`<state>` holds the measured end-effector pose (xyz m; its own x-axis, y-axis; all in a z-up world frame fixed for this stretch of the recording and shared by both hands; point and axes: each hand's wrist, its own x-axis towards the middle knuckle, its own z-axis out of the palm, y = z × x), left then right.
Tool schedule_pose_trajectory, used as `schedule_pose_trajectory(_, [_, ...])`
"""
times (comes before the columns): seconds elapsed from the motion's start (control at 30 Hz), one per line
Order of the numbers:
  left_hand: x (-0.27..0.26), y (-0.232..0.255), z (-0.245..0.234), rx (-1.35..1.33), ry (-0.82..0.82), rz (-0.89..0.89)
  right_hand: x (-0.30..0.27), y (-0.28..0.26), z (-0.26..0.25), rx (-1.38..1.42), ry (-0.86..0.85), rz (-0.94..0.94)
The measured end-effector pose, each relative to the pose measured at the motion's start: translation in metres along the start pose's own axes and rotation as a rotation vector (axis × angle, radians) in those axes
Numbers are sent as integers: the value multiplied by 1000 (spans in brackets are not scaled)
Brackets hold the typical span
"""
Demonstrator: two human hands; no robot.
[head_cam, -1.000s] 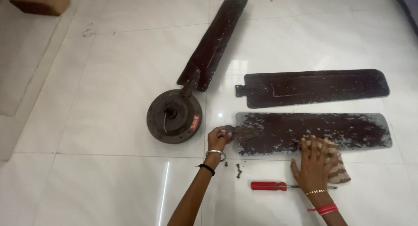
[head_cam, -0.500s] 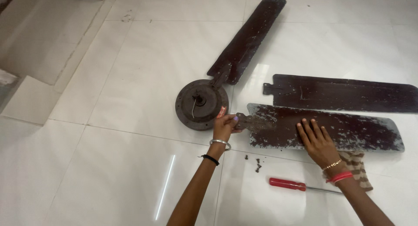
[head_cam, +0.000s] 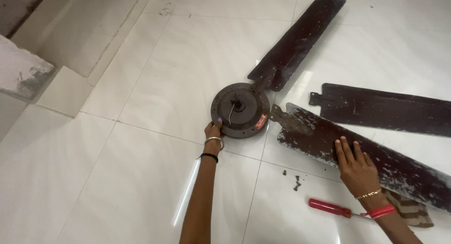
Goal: The person wipes a detached fan blade with a cloth on a tiled floor, then uses a screwdriver to tighten a screw on the fan motor housing.
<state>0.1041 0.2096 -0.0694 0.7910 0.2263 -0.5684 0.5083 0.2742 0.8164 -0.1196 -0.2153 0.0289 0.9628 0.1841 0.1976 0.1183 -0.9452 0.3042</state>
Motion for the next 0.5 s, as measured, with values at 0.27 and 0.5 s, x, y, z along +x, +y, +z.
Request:
schedule_pose_trajectory(0.27, [-27,-4,12,-55,135,-5,-2,15,4,-10,-62,40])
schedule_pose_trajectory(0.5, [-68,-22,29,-237,163,-34,-15,15,17,-89,-104,-13])
